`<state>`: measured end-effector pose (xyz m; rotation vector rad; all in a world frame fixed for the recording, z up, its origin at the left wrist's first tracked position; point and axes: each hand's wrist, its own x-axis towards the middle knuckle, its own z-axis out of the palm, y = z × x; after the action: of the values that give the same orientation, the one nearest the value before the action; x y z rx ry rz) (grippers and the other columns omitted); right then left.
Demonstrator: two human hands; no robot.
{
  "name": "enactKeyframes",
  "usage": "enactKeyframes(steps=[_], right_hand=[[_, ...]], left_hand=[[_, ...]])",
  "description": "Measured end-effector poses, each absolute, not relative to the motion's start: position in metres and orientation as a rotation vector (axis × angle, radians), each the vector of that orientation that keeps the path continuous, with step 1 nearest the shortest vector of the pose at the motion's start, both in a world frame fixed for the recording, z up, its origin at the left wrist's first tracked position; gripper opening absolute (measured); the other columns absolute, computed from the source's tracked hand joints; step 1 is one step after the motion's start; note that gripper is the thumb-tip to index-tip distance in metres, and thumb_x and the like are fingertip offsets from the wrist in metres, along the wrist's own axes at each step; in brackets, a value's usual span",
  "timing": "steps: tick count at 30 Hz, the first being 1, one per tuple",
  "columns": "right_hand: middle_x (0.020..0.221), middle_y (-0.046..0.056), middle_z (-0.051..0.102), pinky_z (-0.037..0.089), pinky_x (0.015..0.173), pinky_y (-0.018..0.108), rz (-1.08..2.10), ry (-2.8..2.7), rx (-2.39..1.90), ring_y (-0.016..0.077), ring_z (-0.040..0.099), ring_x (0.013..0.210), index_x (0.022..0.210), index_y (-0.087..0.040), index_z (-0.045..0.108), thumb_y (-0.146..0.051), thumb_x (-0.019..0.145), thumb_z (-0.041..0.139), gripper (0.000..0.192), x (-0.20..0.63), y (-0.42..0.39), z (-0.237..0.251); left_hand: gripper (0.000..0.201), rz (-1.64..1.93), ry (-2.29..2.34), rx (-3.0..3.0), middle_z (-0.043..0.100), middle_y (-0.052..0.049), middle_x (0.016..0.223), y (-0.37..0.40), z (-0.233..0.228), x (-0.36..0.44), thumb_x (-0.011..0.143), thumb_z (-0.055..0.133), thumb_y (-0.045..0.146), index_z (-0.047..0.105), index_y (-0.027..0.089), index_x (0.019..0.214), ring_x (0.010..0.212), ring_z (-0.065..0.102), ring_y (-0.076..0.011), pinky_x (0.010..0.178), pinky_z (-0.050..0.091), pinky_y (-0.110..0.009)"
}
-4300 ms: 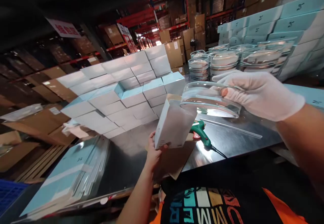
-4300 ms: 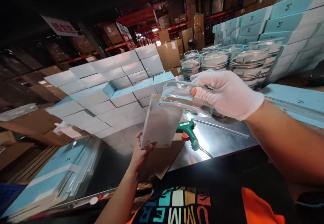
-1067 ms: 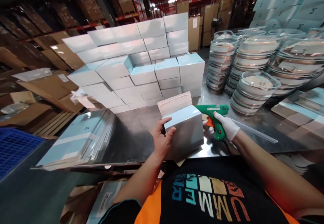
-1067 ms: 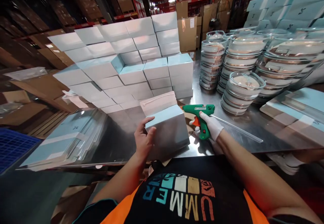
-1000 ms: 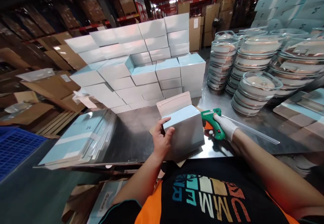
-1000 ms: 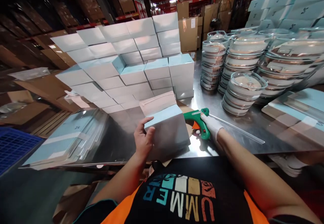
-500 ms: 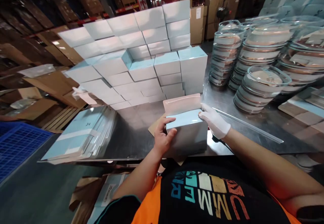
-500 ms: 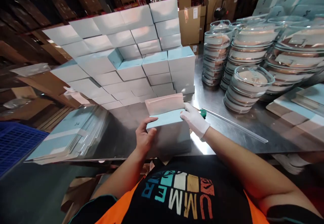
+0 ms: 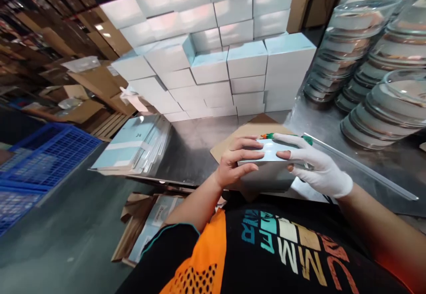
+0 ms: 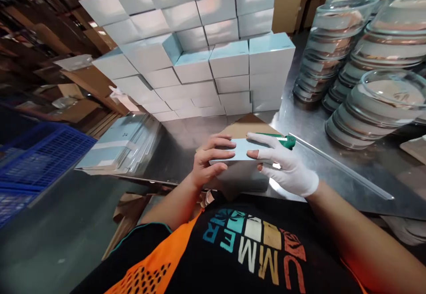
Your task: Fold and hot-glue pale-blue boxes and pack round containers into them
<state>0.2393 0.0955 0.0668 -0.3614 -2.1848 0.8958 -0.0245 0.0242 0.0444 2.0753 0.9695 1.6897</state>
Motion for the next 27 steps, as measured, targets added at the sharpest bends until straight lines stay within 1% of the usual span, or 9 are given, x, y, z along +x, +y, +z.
enactKeyframes(steps=[4, 9, 12, 15, 16, 18, 20, 23, 27], right_hand=[[0.151, 0.006, 0.068, 0.052, 0.12, 0.051, 0.898, -2.225, -0.393, 0.0304, 0.063, 0.142, 0.115, -0.037, 0.085, -0.035, 0.098, 0.071, 0.021, 0.239, 0.095, 0.075], [0.155, 0.005, 0.065, 0.047, 0.124, 0.054, 0.875, -2.223, -0.364, 0.0293, 0.059, 0.147, 0.123, -0.038, 0.081, -0.029, 0.101, 0.066, 0.028, 0.241, 0.094, 0.065], [0.163, 0.008, 0.055, 0.044, 0.127, 0.055, 0.833, -2.162, -0.572, 0.0329, 0.051, 0.154, 0.147, -0.035, 0.065, -0.031, 0.089, 0.078, 0.059, 0.242, 0.09, 0.043], [0.152, 0.014, 0.064, 0.056, 0.115, 0.053, 0.865, -2.021, -0.822, 0.037, 0.063, 0.14, 0.159, -0.026, 0.05, -0.04, 0.074, 0.088, 0.094, 0.241, 0.089, 0.021], [0.147, 0.014, 0.067, 0.06, 0.11, 0.051, 0.89, -1.957, -0.876, 0.037, 0.068, 0.133, 0.157, -0.024, 0.052, -0.043, 0.074, 0.087, 0.092, 0.24, 0.09, 0.017], [0.138, 0.015, 0.073, 0.065, 0.101, 0.047, 0.938, -1.798, -0.952, 0.0363, 0.074, 0.123, 0.148, -0.022, 0.058, -0.049, 0.08, 0.084, 0.078, 0.238, 0.093, 0.017], [0.132, 0.014, 0.076, 0.066, 0.099, 0.047, 0.985, -1.639, -0.985, 0.0359, 0.076, 0.119, 0.141, -0.023, 0.063, -0.056, 0.084, 0.081, 0.068, 0.236, 0.095, 0.025], [0.132, 0.014, 0.077, 0.067, 0.099, 0.048, 1.064, -1.527, -0.907, 0.0369, 0.074, 0.123, 0.136, -0.026, 0.066, -0.063, 0.084, 0.081, 0.065, 0.237, 0.097, 0.04], [0.151, 0.018, 0.066, 0.068, 0.097, 0.051, 1.147, -1.509, -0.827, 0.0385, 0.073, 0.128, 0.155, -0.029, 0.054, -0.07, 0.083, 0.081, 0.088, 0.247, 0.102, 0.038]], left_hand=[[0.049, 1.627, 1.074, 2.033, 0.085, -0.008, 0.1, 0.018, 0.048, -0.024, 0.094, 0.063, 0.076, 0.085, 0.033, 0.09, 0.118, 0.074, -0.0349, 0.109, 0.054, -0.066], [0.046, 1.628, 1.026, 2.013, 0.085, -0.008, 0.1, 0.021, 0.047, -0.026, 0.088, 0.071, 0.077, 0.085, 0.033, 0.09, 0.115, 0.076, -0.0348, 0.11, 0.053, -0.066], [0.051, 1.672, 0.991, 1.94, 0.082, -0.012, 0.117, 0.023, 0.039, -0.027, 0.081, 0.078, 0.077, 0.084, 0.031, 0.102, 0.127, 0.071, -0.0362, 0.117, 0.048, -0.065], [0.109, 1.77, 1.025, 1.588, 0.06, -0.02, 0.157, 0.021, 0.017, -0.023, 0.053, 0.091, 0.084, 0.066, 0.028, 0.143, 0.152, 0.051, -0.0412, 0.127, 0.038, -0.062], [0.128, 1.744, 1.031, 1.443, 0.051, -0.021, 0.164, 0.02, 0.007, -0.02, 0.045, 0.095, 0.082, 0.055, 0.028, 0.154, 0.155, 0.047, -0.0418, 0.127, 0.038, -0.06], [0.143, 1.567, 1.068, 1.168, 0.049, -0.022, 0.164, 0.018, -0.014, -0.012, 0.041, 0.105, 0.069, 0.041, 0.029, 0.162, 0.151, 0.051, -0.0412, 0.123, 0.043, -0.057], [0.136, 1.451, 1.082, 0.955, 0.063, -0.02, 0.149, 0.016, -0.03, -0.002, 0.042, 0.108, 0.059, 0.044, 0.028, 0.158, 0.136, 0.065, -0.0392, 0.116, 0.051, -0.053], [0.099, 1.463, 0.998, 0.772, 0.077, -0.012, 0.117, 0.018, -0.03, 0.01, 0.051, 0.106, 0.057, 0.062, 0.024, 0.132, 0.107, 0.076, -0.0312, 0.098, 0.059, -0.043], [0.076, 1.566, 0.932, 0.708, 0.077, -0.006, 0.101, 0.042, 0.017, 0.001, 0.053, 0.105, 0.054, 0.067, 0.021, 0.11, 0.083, 0.074, -0.0214, 0.073, 0.061, -0.033]])
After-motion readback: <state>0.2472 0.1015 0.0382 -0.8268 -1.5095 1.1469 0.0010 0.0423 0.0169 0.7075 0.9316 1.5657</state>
